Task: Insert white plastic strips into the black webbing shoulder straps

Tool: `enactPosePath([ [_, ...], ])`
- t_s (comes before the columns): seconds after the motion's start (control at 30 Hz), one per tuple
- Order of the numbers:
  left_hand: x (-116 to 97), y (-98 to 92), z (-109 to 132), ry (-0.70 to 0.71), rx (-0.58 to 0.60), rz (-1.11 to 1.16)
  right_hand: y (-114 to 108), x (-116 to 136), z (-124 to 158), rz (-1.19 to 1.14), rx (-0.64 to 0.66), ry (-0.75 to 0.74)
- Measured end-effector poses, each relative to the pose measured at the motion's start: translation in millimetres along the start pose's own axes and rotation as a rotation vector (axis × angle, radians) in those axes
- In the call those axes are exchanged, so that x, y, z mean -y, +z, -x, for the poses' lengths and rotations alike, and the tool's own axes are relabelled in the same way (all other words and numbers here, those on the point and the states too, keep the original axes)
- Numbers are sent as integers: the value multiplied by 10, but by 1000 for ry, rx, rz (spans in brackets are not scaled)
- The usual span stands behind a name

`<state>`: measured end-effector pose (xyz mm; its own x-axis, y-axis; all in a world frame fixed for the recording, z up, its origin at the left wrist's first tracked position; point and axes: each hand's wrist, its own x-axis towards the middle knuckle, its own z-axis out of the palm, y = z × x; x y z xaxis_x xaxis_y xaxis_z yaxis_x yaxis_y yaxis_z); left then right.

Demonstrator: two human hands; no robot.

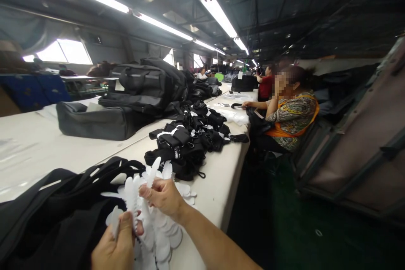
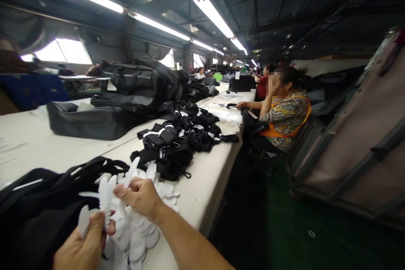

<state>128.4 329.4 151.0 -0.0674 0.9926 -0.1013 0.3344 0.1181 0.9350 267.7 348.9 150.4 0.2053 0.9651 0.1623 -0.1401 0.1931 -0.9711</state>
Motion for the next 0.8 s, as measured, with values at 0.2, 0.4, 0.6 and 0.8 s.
enactPosePath([
  [0.2,38,17,-28,124,13,-144,33,71,15,-322,153,166],
  [0.4,45,-3,-51,243,79,-226,81,45,13,-382,30,217],
  [0.6,7,-35,-18,47,-63,127,-30,63,-84,-504,-135,218],
  [0.8,-46,66,50,92,41,457,-166,59,-159,-519,-432,161],
])
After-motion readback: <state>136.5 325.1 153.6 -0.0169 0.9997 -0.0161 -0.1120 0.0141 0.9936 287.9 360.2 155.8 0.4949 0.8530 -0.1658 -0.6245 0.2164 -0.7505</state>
